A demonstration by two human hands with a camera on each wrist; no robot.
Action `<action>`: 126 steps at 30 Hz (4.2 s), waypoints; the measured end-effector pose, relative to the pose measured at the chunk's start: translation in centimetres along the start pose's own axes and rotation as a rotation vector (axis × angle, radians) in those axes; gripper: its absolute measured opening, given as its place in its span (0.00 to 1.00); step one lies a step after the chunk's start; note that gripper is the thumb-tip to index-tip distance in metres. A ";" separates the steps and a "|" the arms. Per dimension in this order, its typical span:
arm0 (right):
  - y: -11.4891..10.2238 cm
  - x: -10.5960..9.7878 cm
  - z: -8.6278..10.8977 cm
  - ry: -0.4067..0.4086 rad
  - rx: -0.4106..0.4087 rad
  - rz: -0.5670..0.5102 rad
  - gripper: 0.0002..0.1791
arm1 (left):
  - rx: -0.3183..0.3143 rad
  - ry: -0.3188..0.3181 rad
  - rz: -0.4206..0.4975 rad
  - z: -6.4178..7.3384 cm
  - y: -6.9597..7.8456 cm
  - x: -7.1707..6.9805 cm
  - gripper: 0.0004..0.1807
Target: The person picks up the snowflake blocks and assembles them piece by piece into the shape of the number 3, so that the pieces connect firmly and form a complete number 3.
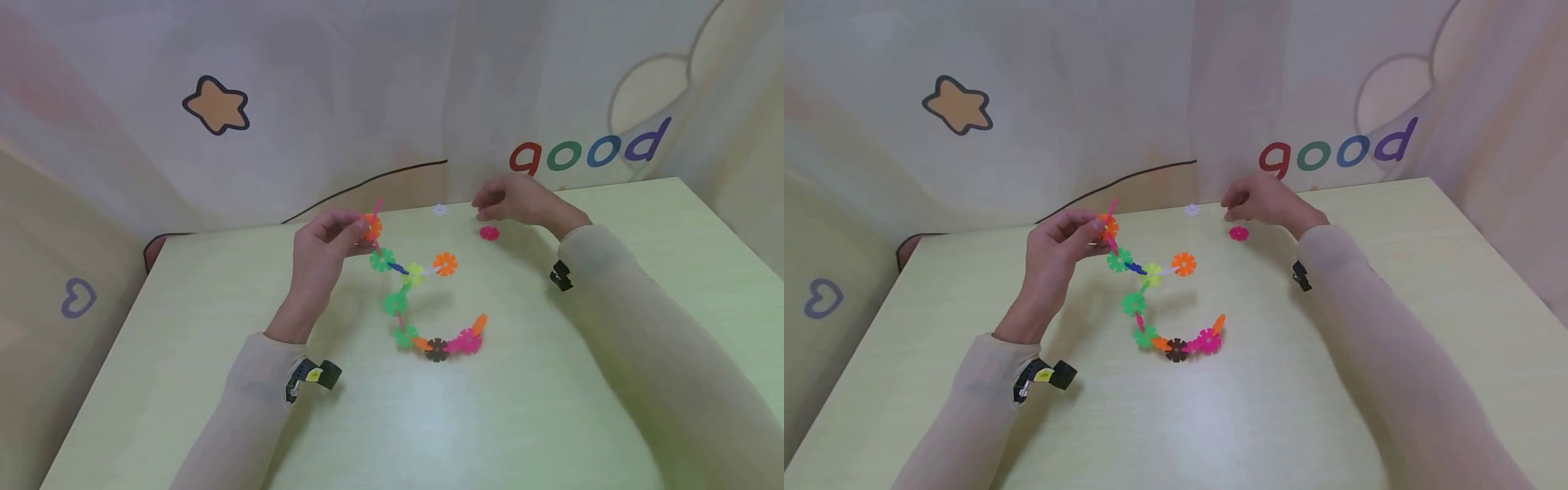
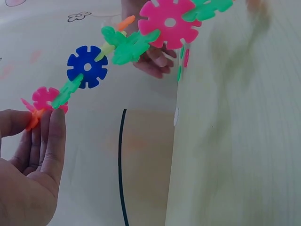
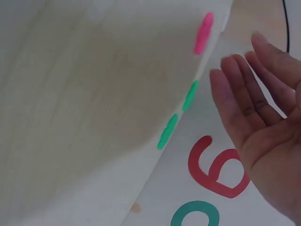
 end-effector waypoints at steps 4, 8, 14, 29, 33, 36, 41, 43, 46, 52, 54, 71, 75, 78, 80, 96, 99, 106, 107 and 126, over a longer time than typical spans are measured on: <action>0.7 0.5 -0.4 -0.073 0.020 0.099 0.17 | 0.006 -0.007 -0.002 0.0 0.0 0.0 0.07; 0.9 0.8 -0.5 -0.094 0.026 0.171 0.14 | 0.014 -0.012 0.003 0.0 0.0 0.0 0.07; 0.8 1.1 0.1 -0.087 0.038 0.166 0.13 | 0.013 -0.010 0.003 0.0 0.0 0.2 0.07; -5.0 -0.1 2.8 0.137 -0.012 -0.120 0.11 | 0.006 0.000 -0.063 0.1 0.2 0.3 0.11; -7.6 -0.9 3.6 0.250 -0.102 -0.207 0.10 | 0.011 -0.005 -0.067 0.1 0.2 0.3 0.11; -9.3 -1.0 4.0 0.338 -0.166 -0.253 0.08 | 0.020 -0.006 -0.062 0.1 0.2 0.4 0.11; -11.0 -0.4 4.1 0.406 -0.229 -0.353 0.09 | 0.030 -0.005 -0.049 0.2 0.1 0.6 0.10; -11.3 0.0 4.0 0.410 -0.244 -0.413 0.09 | 0.031 -0.004 -0.056 0.2 0.0 0.6 0.10; -11.7 0.5 4.0 0.421 -0.272 -0.511 0.09 | 0.034 -0.006 -0.063 0.2 -0.1 0.6 0.10; -12.4 1.2 3.9 0.453 -0.349 -0.575 0.10 | 0.038 -0.024 -0.090 0.3 -0.2 0.6 0.11; -12.6 1.3 3.9 0.452 -0.370 -0.589 0.10 | 0.039 -0.034 -0.100 0.3 -0.1 0.6 0.11; -12.5 1.1 4.3 0.454 -0.422 -0.581 0.11 | 0.022 -0.059 -0.146 0.4 -0.1 0.7 0.12; -12.7 1.3 4.3 0.442 -0.465 -0.577 0.11 | 0.033 -0.057 -0.160 0.5 -0.1 0.7 0.11; -12.7 1.3 4.4 0.441 -0.474 -0.572 0.11 | 0.049 -0.051 -0.172 0.5 -0.1 0.8 0.11; -12.8 1.3 4.4 0.443 -0.474 -0.578 0.11 | 0.065 -0.048 -0.188 0.5 0.0 0.9 0.10; -13.3 1.2 4.6 0.426 -0.507 -0.547 0.08 | 0.135 -0.028 -0.233 0.5 -0.3 1.2 0.08; -13.3 1.2 4.6 0.406 -0.515 -0.534 0.08 | 0.137 -0.020 -0.239 0.6 -0.4 1.2 0.08; -13.1 1.0 4.4 0.363 -0.550 -0.535 0.07 | 0.139 -0.021 -0.238 0.7 -0.5 1.2 0.07; -13.0 1.0 4.3 0.357 -0.555 -0.535 0.07 | 0.138 -0.021 -0.240 0.7 -0.6 1.2 0.07; -13.1 1.4 4.3 0.384 -0.522 -0.523 0.08 | 0.133 -0.020 -0.237 0.6 -0.2 1.2 0.08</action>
Point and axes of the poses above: each hand's wrist, its own z-axis away from the middle knuckle, its own x-axis out of the palm, y = z × x, the point moved 2 cm from there along -z, towards the middle knuckle, and after that the axes turned 14 degrees about z, right-handed, at the moved point
